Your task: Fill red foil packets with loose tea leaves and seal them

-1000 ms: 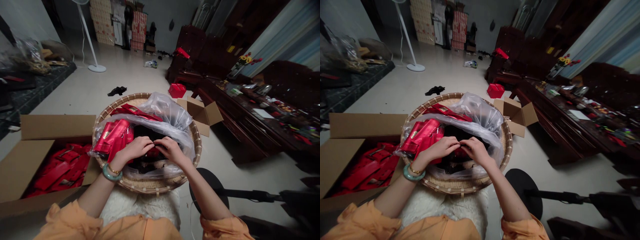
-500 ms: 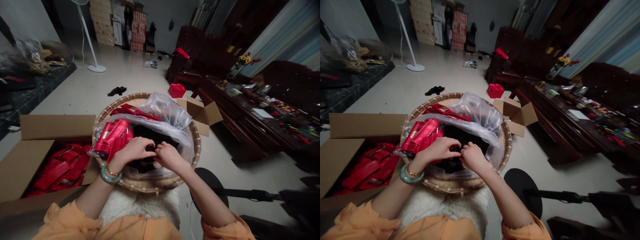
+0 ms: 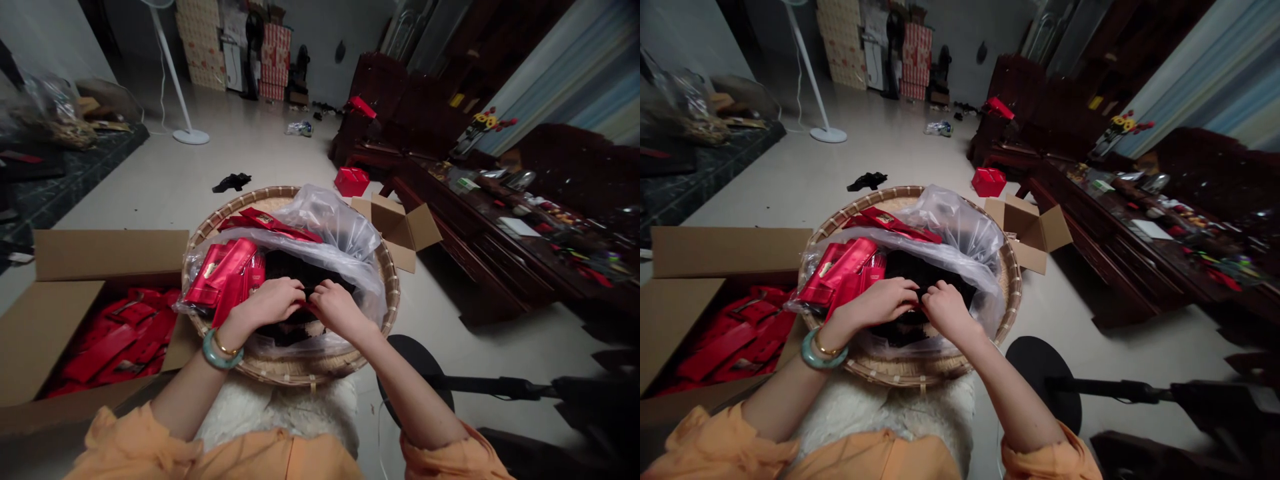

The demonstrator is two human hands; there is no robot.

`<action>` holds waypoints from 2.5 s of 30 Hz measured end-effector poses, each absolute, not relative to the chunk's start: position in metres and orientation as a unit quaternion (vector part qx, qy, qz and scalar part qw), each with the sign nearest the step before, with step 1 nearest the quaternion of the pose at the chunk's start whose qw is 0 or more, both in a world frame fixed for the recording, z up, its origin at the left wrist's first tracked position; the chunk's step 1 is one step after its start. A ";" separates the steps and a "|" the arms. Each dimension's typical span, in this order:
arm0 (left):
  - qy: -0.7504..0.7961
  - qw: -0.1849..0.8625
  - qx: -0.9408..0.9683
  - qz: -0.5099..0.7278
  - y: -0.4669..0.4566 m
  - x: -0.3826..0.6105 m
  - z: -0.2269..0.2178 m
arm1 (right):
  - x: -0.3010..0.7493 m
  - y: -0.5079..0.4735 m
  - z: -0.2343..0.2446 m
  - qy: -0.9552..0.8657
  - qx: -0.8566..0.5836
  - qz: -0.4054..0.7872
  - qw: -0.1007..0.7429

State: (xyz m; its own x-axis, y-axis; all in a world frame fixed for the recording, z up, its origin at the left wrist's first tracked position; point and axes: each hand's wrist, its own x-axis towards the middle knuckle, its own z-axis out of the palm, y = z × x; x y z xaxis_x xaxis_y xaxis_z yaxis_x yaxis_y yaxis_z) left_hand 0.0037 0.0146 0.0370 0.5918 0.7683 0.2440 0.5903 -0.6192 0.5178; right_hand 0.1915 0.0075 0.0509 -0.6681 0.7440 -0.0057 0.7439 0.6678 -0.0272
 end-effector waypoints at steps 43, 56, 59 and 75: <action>0.547 0.188 0.658 0.483 -0.007 0.027 -0.037 | 0.180 -0.017 -0.039 -0.794 -0.592 0.141 -0.001; 0.539 0.191 0.666 0.478 -0.006 0.028 -0.037 | 0.211 0.000 0.018 -0.599 -0.557 0.383 0.430; 0.536 0.192 0.669 0.477 -0.005 0.030 -0.040 | 0.199 0.005 0.044 -0.616 -0.526 0.368 0.456; 0.541 0.198 0.648 0.498 -0.001 0.032 -0.049 | 0.179 0.002 0.046 -0.696 -0.477 0.325 0.428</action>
